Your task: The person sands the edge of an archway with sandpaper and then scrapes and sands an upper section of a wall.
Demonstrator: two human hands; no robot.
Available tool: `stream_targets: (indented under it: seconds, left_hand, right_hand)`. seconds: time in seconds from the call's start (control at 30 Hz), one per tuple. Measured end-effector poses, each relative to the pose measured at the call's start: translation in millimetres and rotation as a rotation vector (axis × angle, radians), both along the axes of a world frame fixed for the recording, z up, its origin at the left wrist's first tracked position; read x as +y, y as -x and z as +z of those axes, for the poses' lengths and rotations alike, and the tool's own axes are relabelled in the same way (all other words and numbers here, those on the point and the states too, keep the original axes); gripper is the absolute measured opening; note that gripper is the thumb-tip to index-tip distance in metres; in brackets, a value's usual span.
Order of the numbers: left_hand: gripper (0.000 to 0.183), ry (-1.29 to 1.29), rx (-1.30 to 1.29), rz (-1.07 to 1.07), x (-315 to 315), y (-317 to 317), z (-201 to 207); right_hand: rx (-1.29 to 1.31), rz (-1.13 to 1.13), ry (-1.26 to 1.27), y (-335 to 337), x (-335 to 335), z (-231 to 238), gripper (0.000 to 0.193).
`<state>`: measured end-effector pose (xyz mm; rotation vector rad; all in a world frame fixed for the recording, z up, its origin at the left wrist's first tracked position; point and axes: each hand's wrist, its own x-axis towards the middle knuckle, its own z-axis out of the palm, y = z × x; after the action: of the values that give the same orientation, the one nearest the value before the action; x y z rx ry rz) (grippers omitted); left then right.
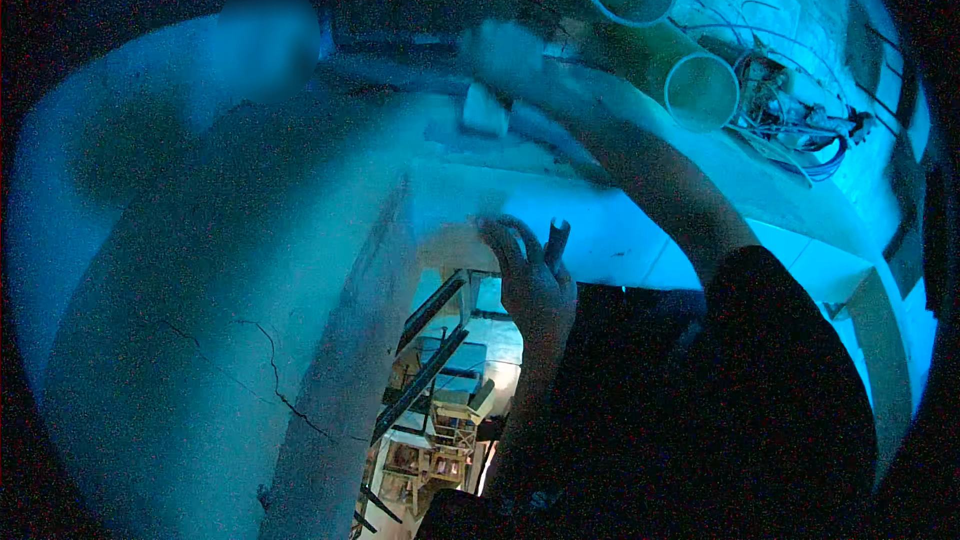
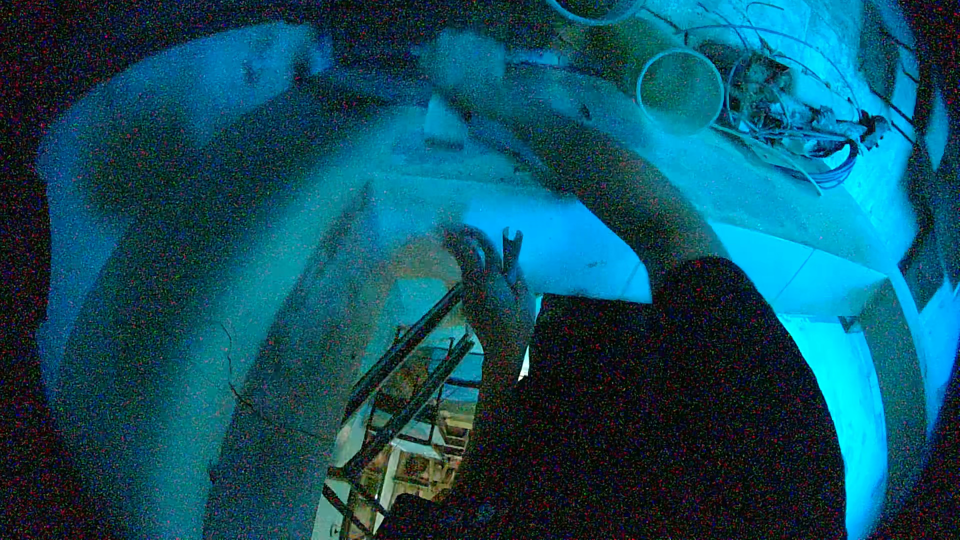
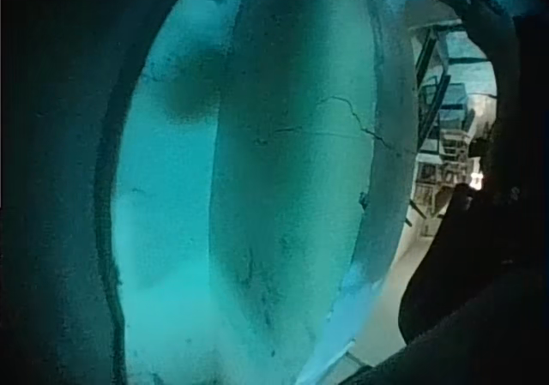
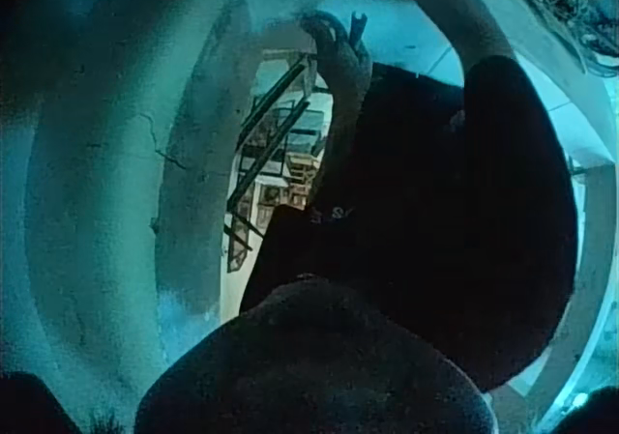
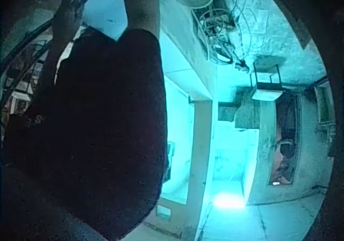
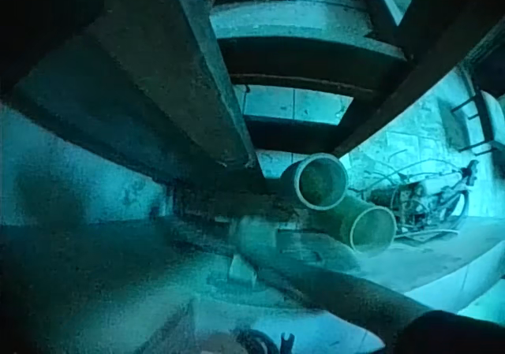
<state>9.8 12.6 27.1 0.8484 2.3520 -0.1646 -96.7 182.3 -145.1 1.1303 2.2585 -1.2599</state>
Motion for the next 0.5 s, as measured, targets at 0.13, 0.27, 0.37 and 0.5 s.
stream_targets:
  seconds: [0.13, 0.27, 0.37, 0.5]
  left_hand:
    - [0.059, -0.038, -0.108, 0.189, 1, 1, 2]
    - [0.071, -0.009, 0.008, -0.036, 0, 2, -3]
    - [0.071, -0.039, -0.049, 0.08, 1, 1, 2]
    - [0.068, -0.006, -0.008, 0.014, 2, 3, 0]
  right_hand:
    - [-0.067, 0.048, 0.039, 2, 19, 3, 0.031]
    - [-0.01, 0.085, 0.06, -7, 27, -12, 0.031]
    - [0.079, 0.12, -0.019, -19, 9, -26, 0.029]
    - [0.192, 0.226, -0.068, -24, 19, -35, 0.028]
